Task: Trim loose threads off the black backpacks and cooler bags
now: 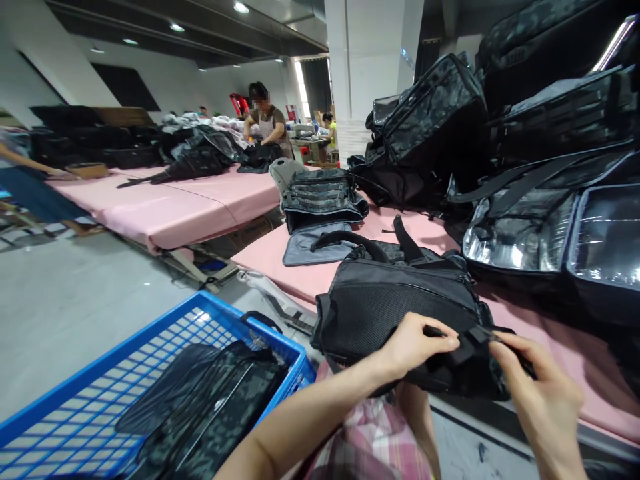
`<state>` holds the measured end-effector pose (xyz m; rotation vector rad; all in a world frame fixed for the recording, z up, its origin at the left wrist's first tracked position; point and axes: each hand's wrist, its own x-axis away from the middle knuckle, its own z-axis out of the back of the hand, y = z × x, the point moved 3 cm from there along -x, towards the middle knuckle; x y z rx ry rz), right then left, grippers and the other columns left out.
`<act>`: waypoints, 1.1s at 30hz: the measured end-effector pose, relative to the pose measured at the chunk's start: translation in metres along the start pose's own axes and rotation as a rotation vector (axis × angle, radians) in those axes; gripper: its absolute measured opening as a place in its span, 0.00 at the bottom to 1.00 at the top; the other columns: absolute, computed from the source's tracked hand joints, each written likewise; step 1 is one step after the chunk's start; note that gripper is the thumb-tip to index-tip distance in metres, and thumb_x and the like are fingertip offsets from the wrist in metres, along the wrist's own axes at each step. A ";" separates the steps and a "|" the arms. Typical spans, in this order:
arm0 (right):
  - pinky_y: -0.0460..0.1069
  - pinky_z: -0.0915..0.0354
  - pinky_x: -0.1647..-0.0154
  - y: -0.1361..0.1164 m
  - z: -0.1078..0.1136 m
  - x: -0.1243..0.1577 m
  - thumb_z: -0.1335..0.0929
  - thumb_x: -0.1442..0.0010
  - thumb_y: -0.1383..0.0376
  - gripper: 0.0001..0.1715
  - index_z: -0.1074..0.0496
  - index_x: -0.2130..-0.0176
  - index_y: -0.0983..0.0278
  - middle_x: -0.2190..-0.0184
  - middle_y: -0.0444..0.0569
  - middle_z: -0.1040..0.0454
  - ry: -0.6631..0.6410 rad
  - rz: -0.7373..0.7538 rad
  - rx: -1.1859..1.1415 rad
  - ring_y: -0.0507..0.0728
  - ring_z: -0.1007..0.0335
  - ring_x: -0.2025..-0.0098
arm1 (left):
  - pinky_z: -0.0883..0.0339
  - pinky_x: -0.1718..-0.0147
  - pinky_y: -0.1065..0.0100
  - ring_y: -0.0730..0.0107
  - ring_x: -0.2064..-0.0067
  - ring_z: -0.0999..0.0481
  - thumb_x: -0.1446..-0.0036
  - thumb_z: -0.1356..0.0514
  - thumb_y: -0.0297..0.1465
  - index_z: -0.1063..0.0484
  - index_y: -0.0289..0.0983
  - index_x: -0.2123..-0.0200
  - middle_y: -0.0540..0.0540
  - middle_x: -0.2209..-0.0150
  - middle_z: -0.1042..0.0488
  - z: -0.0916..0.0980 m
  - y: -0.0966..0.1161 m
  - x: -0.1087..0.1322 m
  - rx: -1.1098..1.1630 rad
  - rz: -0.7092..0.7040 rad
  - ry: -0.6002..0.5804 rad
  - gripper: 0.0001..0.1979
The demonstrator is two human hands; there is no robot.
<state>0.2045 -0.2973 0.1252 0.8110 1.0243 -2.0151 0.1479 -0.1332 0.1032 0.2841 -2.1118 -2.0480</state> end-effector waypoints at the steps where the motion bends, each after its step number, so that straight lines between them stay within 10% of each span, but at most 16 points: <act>1: 0.46 0.35 0.70 0.004 -0.003 -0.001 0.33 0.41 0.57 0.13 0.28 0.60 0.63 0.67 0.47 0.24 -0.035 -0.056 -0.078 0.54 0.29 0.70 | 0.49 0.79 0.75 0.82 0.80 0.42 0.56 0.35 0.31 0.23 0.32 0.70 0.53 0.81 0.35 -0.001 -0.003 -0.001 0.128 0.128 -0.079 0.10; 7: 0.44 0.36 0.72 -0.003 -0.033 -0.009 0.33 0.42 0.58 0.10 0.26 0.62 0.60 0.70 0.45 0.27 -0.381 -0.081 -0.267 0.52 0.32 0.71 | 0.51 0.83 0.78 0.86 0.82 0.44 0.62 0.32 0.32 0.28 0.29 0.73 0.56 0.82 0.38 -0.002 -0.002 0.002 0.250 0.226 -0.245 0.13; 11: 0.44 0.38 0.76 -0.002 -0.047 -0.015 0.32 0.45 0.55 0.15 0.29 0.75 0.64 0.78 0.44 0.30 -0.436 -0.286 -0.414 0.52 0.34 0.75 | 0.36 0.76 0.74 0.78 0.77 0.30 0.57 0.35 0.34 0.27 0.31 0.60 0.50 0.77 0.29 0.011 0.004 0.007 0.188 0.119 -0.118 0.20; 15: 0.47 0.35 0.72 0.006 -0.052 -0.014 0.31 0.48 0.50 0.20 0.27 0.68 0.64 0.72 0.47 0.26 -0.371 -0.339 -0.397 0.55 0.30 0.71 | 0.35 0.77 0.73 0.76 0.78 0.29 0.58 0.34 0.40 0.26 0.28 0.69 0.47 0.77 0.28 0.022 0.009 0.007 0.260 0.091 -0.019 0.19; 21: 0.49 0.36 0.62 -0.006 -0.034 -0.006 0.33 0.41 0.60 0.11 0.29 0.58 0.62 0.63 0.49 0.25 -0.062 0.058 -0.033 0.55 0.30 0.65 | 0.37 0.80 0.74 0.76 0.81 0.31 0.62 0.33 0.41 0.27 0.28 0.75 0.47 0.79 0.28 0.023 0.009 0.002 0.326 0.134 0.028 0.19; 33: 0.49 0.37 0.63 -0.005 -0.028 -0.012 0.32 0.42 0.68 0.09 0.28 0.58 0.60 0.64 0.47 0.24 -0.212 0.356 -0.051 0.53 0.30 0.65 | 0.37 0.80 0.74 0.77 0.80 0.29 0.61 0.33 0.37 0.25 0.30 0.72 0.48 0.79 0.27 0.032 0.008 -0.001 0.155 0.176 -0.166 0.16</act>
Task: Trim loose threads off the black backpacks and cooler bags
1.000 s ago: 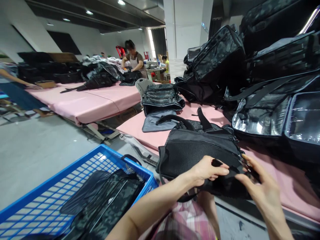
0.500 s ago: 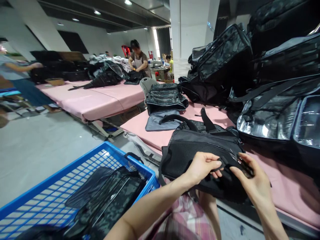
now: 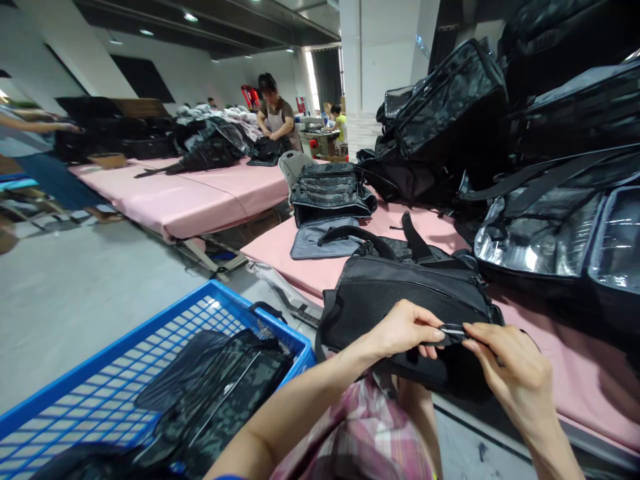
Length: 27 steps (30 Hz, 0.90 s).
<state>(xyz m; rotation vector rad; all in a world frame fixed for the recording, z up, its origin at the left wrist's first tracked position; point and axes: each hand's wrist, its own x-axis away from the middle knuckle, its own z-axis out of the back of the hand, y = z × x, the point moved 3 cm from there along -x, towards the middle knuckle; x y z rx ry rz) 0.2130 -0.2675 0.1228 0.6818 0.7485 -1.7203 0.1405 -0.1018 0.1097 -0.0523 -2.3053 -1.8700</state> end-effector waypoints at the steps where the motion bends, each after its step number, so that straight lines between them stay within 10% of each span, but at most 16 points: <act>1: 0.49 0.37 0.64 0.001 0.001 0.002 0.32 0.42 0.68 0.09 0.28 0.59 0.60 0.65 0.46 0.24 -0.012 -0.009 -0.015 0.53 0.30 0.66 | 0.37 0.80 0.74 0.76 0.80 0.29 0.62 0.33 0.36 0.25 0.30 0.72 0.48 0.78 0.27 0.001 -0.001 -0.001 -0.004 0.012 -0.014 0.15; 23: 0.49 0.36 0.65 0.000 0.008 0.016 0.31 0.43 0.67 0.08 0.28 0.60 0.60 0.66 0.47 0.25 -0.071 -0.026 -0.097 0.53 0.31 0.67 | 0.40 0.83 0.75 0.77 0.82 0.31 0.65 0.32 0.37 0.27 0.29 0.75 0.48 0.79 0.27 0.006 -0.007 -0.001 0.054 0.050 -0.012 0.17; 27: 0.46 0.34 0.68 0.004 0.004 0.018 0.33 0.41 0.62 0.05 0.28 0.63 0.60 0.67 0.46 0.25 -0.035 -0.248 -0.277 0.53 0.29 0.68 | 0.39 0.82 0.75 0.78 0.82 0.31 0.65 0.31 0.38 0.27 0.29 0.76 0.47 0.79 0.27 0.003 -0.006 0.000 0.076 0.038 -0.019 0.17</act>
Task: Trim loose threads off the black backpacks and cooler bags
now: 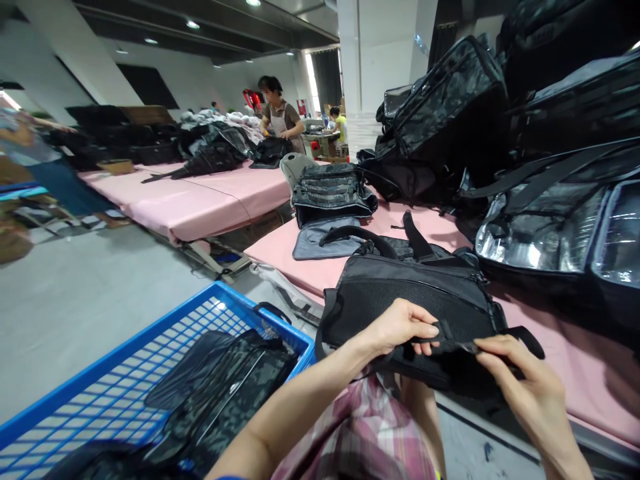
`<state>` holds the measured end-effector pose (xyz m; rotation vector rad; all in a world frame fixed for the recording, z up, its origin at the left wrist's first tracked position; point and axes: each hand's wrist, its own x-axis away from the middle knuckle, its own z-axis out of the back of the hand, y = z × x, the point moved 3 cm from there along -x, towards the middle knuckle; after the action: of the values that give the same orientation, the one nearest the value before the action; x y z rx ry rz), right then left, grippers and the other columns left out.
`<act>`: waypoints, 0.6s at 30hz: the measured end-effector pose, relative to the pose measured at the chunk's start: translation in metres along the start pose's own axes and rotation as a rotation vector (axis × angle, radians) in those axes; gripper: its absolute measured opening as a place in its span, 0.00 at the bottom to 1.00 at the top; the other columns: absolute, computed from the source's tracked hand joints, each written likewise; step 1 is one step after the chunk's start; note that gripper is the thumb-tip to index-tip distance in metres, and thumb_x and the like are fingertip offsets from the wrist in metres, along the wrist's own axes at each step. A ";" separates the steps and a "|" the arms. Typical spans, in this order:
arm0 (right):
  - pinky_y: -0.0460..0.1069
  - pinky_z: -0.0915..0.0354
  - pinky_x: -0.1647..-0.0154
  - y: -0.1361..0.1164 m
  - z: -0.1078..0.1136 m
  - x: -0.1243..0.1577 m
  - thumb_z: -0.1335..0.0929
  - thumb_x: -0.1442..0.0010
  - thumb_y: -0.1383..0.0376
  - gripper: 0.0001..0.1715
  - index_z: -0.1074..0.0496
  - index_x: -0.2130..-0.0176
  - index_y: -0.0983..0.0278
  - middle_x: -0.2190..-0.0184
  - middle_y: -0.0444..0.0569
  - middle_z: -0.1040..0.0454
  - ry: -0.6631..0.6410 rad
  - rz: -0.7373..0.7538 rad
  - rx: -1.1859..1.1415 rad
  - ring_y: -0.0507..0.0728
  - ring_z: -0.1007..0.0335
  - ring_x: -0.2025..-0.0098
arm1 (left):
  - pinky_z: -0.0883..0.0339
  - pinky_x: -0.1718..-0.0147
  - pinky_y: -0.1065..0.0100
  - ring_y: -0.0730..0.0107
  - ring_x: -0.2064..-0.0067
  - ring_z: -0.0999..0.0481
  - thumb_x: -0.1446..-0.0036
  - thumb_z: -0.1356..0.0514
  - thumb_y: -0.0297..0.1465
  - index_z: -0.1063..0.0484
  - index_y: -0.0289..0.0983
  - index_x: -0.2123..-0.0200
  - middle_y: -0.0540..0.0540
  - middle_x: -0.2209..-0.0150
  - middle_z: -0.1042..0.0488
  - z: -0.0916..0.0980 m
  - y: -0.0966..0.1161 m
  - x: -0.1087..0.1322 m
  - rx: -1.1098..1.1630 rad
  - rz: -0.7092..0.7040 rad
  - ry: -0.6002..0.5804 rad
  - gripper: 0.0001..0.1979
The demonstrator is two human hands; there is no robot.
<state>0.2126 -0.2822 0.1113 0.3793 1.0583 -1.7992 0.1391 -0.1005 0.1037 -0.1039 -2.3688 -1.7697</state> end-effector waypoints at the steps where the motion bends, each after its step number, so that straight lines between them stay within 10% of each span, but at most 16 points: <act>1: 0.45 0.34 0.69 0.002 -0.002 0.001 0.32 0.42 0.60 0.09 0.28 0.61 0.60 0.67 0.46 0.25 0.036 -0.062 -0.020 0.53 0.29 0.68 | 0.39 0.82 0.76 0.78 0.82 0.30 0.65 0.31 0.38 0.26 0.29 0.76 0.47 0.79 0.27 -0.001 0.000 0.001 0.014 -0.008 0.002 0.17; 11: 0.45 0.37 0.73 -0.006 -0.029 -0.004 0.34 0.41 0.65 0.07 0.25 0.65 0.61 0.73 0.46 0.30 -0.013 -0.096 -0.307 0.51 0.33 0.72 | 0.32 0.79 0.72 0.73 0.78 0.27 0.67 0.28 0.42 0.26 0.27 0.70 0.45 0.77 0.27 -0.012 -0.020 0.010 0.322 0.205 -0.232 0.25; 18: 0.47 0.34 0.67 0.018 -0.024 0.014 0.31 0.47 0.51 0.26 0.29 0.53 0.62 0.65 0.47 0.26 0.206 -0.426 0.009 0.54 0.30 0.66 | 0.39 0.79 0.77 0.81 0.77 0.36 0.64 0.32 0.31 0.22 0.30 0.70 0.50 0.76 0.30 -0.011 -0.020 0.005 0.213 -0.101 0.308 0.15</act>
<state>0.2164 -0.2738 0.0795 0.3698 1.3526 -2.1756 0.1323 -0.1166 0.0891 0.3001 -2.3467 -1.4371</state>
